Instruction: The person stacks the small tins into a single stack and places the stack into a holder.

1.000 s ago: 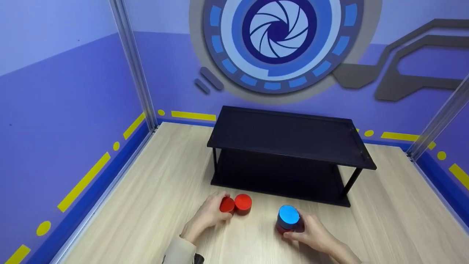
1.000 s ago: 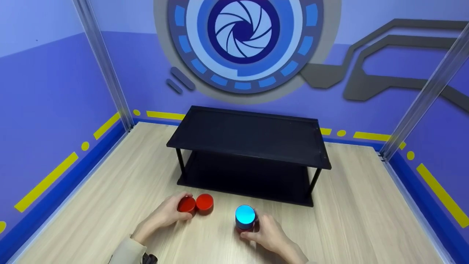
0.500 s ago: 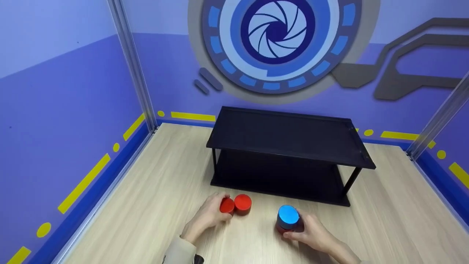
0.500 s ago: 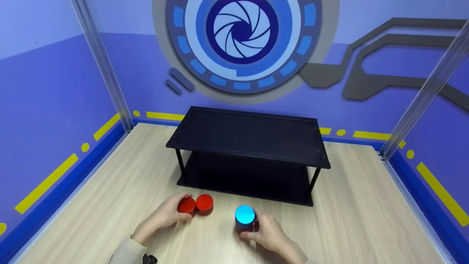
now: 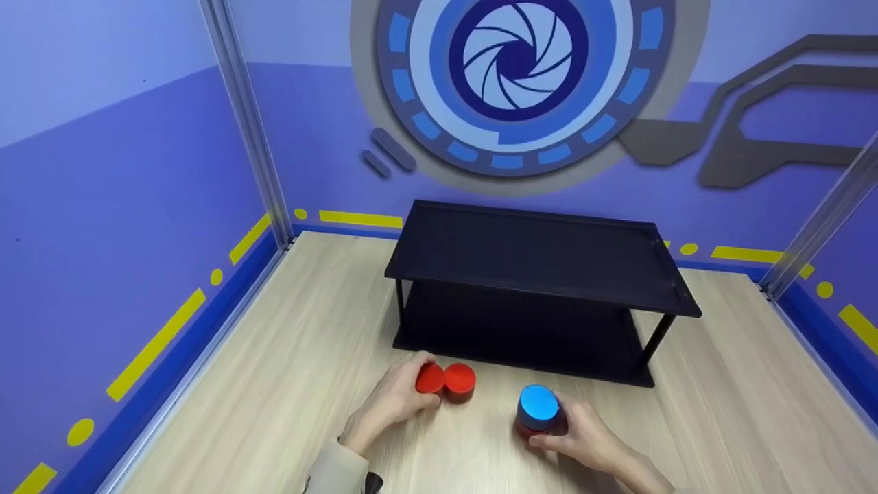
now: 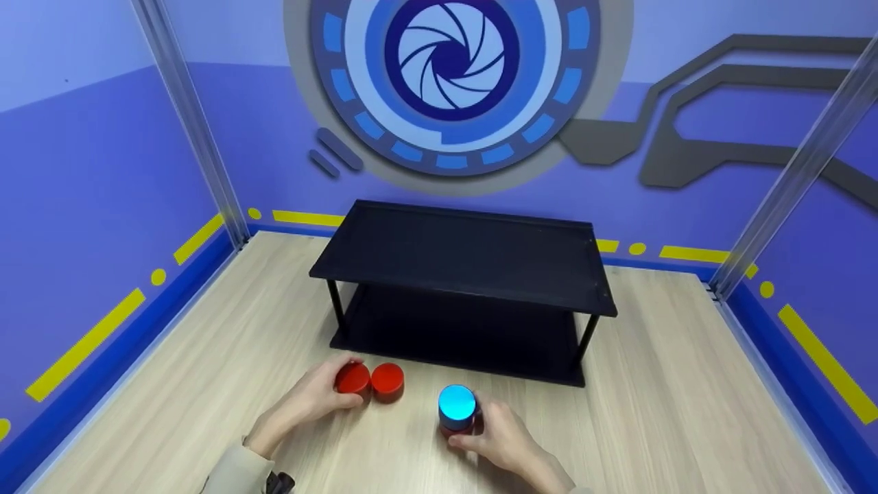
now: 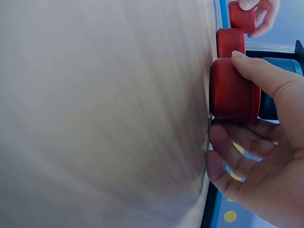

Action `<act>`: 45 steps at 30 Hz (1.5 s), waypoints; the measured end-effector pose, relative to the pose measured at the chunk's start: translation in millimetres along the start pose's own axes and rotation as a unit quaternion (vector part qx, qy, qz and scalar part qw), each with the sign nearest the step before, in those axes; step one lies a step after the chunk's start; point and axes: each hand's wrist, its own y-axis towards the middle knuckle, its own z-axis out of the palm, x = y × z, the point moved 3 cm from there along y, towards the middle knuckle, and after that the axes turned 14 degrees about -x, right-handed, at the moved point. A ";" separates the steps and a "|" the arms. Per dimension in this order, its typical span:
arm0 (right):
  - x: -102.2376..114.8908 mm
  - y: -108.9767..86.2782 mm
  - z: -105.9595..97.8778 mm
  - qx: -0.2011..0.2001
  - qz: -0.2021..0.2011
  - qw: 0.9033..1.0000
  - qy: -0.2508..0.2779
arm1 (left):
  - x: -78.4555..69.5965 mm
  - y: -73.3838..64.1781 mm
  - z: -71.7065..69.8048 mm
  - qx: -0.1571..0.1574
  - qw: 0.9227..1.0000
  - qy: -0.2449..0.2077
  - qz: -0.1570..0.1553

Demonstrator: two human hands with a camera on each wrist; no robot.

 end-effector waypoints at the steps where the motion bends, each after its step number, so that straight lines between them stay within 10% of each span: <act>1: 0.0 0.1 0.0 0.001 0.000 1.000 0.002 | -2.7 0.5 -1.5 0.000 1.000 0.002 0.001; 45: -0.6 1.4 -1.0 0.008 -0.003 1.000 0.007 | -95.4 14.7 18.0 0.007 0.994 -0.050 0.101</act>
